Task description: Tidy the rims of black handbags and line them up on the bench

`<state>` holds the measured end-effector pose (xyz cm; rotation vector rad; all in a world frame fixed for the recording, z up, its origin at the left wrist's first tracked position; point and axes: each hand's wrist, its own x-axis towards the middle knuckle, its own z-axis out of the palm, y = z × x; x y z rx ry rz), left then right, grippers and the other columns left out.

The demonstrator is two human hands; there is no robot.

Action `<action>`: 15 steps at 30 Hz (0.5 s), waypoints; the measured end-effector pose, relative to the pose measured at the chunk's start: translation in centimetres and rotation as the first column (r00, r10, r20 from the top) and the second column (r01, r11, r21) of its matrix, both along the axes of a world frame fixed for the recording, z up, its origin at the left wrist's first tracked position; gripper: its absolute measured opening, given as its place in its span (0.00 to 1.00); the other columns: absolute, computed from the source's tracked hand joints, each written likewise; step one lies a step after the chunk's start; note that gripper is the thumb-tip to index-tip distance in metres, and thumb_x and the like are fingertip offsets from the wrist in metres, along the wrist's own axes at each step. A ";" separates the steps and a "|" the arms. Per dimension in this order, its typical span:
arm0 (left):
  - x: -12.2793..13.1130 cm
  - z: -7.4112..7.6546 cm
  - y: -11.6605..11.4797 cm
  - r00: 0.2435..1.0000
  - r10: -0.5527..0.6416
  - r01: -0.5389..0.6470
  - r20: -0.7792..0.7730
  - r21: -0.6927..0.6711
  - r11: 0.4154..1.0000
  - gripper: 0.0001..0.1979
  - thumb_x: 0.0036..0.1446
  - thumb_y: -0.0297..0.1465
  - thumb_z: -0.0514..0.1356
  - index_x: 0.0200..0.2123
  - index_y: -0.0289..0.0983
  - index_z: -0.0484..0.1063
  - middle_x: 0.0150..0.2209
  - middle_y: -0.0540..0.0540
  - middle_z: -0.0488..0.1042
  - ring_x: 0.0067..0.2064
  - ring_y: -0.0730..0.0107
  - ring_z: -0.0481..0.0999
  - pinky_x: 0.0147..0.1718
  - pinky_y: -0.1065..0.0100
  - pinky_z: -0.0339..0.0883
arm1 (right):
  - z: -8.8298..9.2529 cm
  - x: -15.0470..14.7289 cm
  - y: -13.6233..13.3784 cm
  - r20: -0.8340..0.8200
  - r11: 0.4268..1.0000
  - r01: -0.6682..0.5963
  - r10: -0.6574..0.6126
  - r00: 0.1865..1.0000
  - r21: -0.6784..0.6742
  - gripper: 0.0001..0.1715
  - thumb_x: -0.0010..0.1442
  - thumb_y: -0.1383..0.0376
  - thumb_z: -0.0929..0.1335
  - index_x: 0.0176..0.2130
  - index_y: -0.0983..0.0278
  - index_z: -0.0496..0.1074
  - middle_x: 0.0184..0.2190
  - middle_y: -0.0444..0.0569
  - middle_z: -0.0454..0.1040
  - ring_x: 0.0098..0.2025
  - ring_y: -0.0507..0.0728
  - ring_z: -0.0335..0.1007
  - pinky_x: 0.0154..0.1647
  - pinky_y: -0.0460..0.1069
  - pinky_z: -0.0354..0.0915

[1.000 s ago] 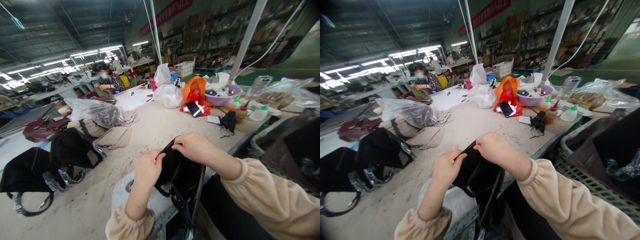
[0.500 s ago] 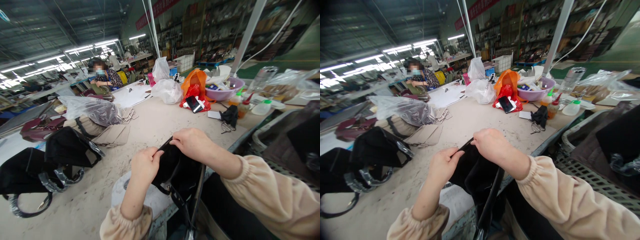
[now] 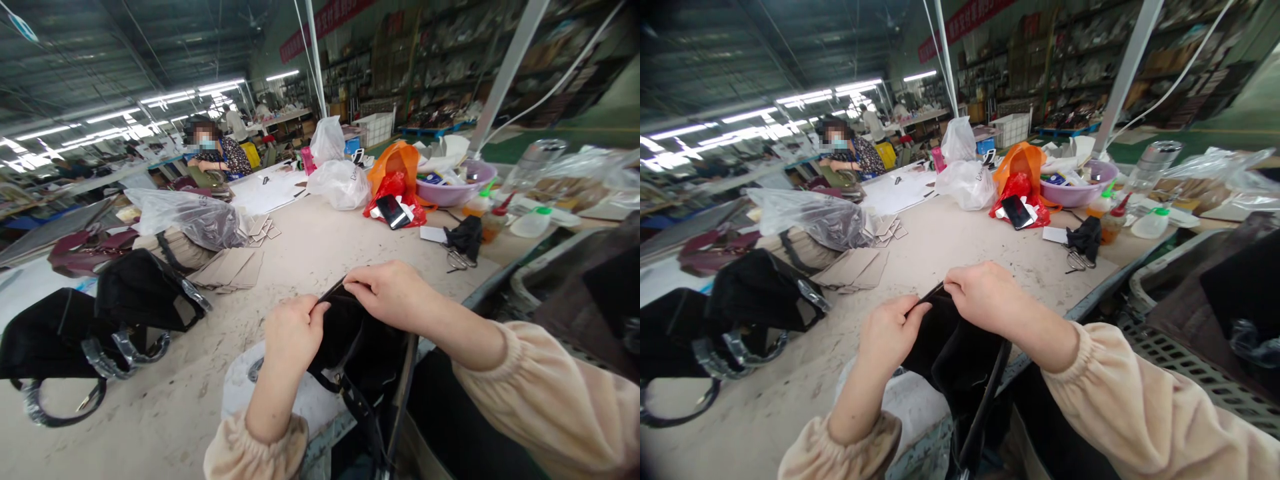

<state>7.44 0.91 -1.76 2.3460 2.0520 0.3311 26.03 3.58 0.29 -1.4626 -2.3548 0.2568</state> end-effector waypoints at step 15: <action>1.5 -0.2 -2.3 0.999 -0.036 0.040 -0.035 0.109 0.993 0.14 0.61 0.35 0.52 0.27 0.40 0.72 0.28 0.46 0.76 0.34 0.61 0.73 0.39 0.62 0.58 | 0.4 -1.6 -1.2 0.054 0.995 0.101 -0.101 0.993 0.008 0.14 0.57 0.64 0.63 0.32 0.58 0.78 0.31 0.44 0.79 0.33 0.55 0.73 0.32 0.47 0.59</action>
